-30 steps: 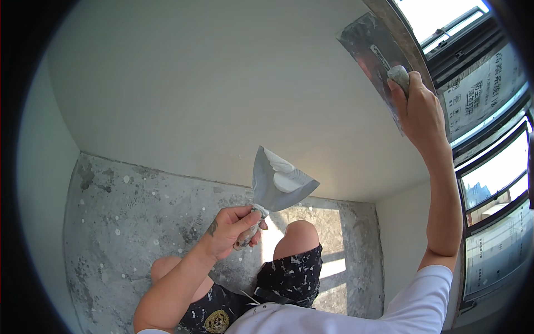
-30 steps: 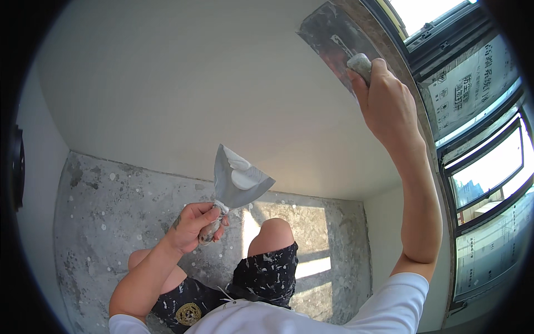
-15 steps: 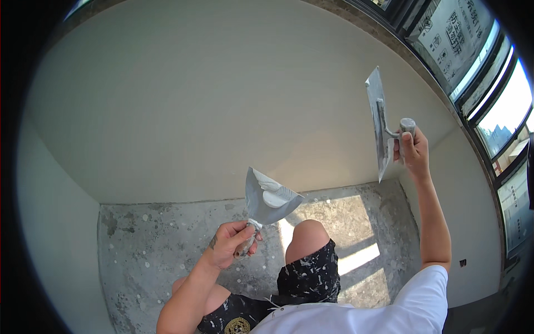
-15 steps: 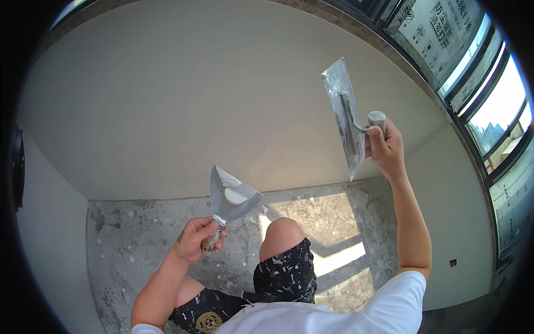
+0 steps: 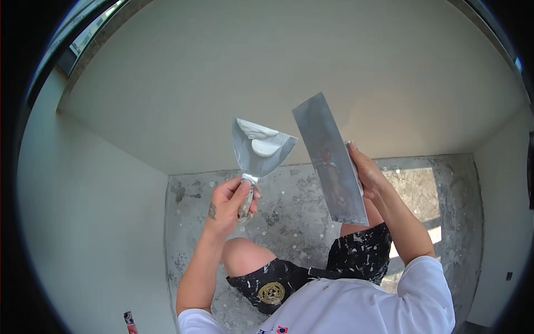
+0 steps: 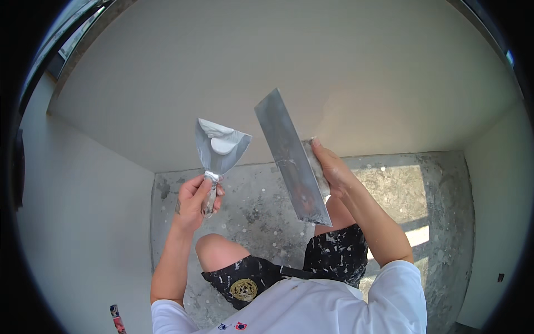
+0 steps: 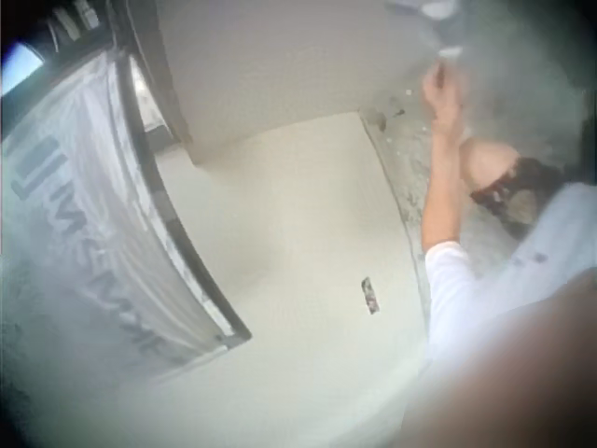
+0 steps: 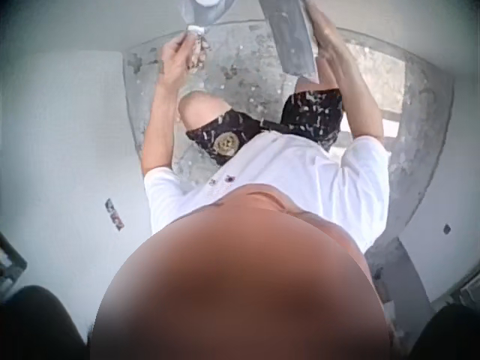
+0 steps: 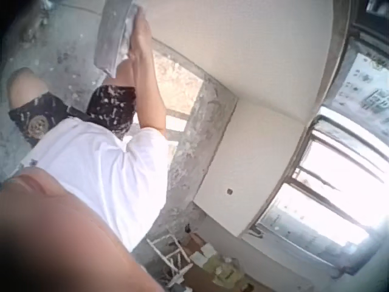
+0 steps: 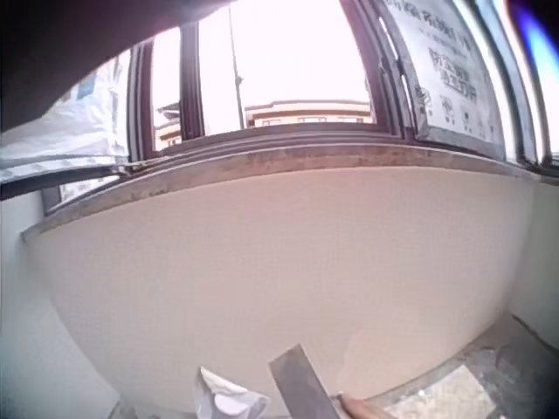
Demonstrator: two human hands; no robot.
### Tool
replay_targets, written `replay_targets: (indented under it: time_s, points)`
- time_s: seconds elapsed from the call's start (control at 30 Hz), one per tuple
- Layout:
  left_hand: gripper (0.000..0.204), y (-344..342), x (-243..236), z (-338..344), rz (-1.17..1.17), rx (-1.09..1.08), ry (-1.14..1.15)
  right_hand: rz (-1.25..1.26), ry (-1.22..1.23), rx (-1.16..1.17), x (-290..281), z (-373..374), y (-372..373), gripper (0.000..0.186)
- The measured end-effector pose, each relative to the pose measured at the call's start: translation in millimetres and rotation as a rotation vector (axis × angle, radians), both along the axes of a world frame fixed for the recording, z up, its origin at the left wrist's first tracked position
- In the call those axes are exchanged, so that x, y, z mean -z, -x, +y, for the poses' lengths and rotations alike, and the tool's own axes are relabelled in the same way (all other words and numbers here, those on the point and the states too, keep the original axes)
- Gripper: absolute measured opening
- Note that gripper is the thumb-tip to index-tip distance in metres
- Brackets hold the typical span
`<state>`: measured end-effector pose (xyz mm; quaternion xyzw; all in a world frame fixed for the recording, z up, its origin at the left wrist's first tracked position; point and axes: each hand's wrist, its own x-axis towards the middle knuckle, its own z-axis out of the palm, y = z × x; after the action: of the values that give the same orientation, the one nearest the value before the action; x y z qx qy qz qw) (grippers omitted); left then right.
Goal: Applying plaster to the walls using a trowel and putty knife.
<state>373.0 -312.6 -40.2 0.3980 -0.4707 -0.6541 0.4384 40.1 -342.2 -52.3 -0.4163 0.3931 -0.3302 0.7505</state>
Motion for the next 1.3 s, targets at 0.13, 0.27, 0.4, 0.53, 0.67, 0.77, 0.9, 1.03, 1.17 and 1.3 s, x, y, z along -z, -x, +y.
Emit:
replay_targets:
  time_s: [0.13, 0.27, 0.4, 0.53, 0.67, 0.77, 0.9, 1.03, 1.17, 1.3]
  points:
    - [0.022, 30, -5, 9, -0.312, -0.169, 0.173, -0.402, -0.390, 0.350, 23, 32, -32, 0.046]
    - [0.024, 71, -2, 14, -0.923, -0.383, 0.691, -1.068, -0.608, 0.039, 101, 38, -40, 0.025]
    - [0.035, 71, 33, 0, -1.064, -0.303, 1.218, -1.020, -0.498, 0.175, 97, 43, -65, 0.024]
    - [0.041, 47, 43, -12, -1.141, -0.241, 1.450, -0.906, -0.408, 0.240, 111, 58, -35, 0.023]
    - [0.033, 5, 29, -17, -1.412, -0.129, 1.445, -0.787, -0.326, 0.274, 106, 55, -26, 0.021]
    - [0.019, -19, 43, 5, -0.901, -0.225, 0.525, -0.706, -0.243, 0.304, 104, 43, -38, 0.020]
    - [0.023, 30, 38, 20, 0.149, 0.010, -0.061, -0.571, -0.152, 0.365, 102, 45, -36, 0.019]
    - [0.029, 26, 66, 25, 0.074, 0.374, -0.247, -0.441, -0.052, 0.402, 96, 44, -40, 0.018]
    - [0.028, -24, 82, 33, -0.030, 0.205, -0.346, -0.289, 0.087, 0.477, 99, 22, -37, 0.017]
    - [0.028, -19, 61, 44, -0.043, 0.279, -0.280, -0.440, 0.088, 0.602, 99, 21, -34, 0.012]
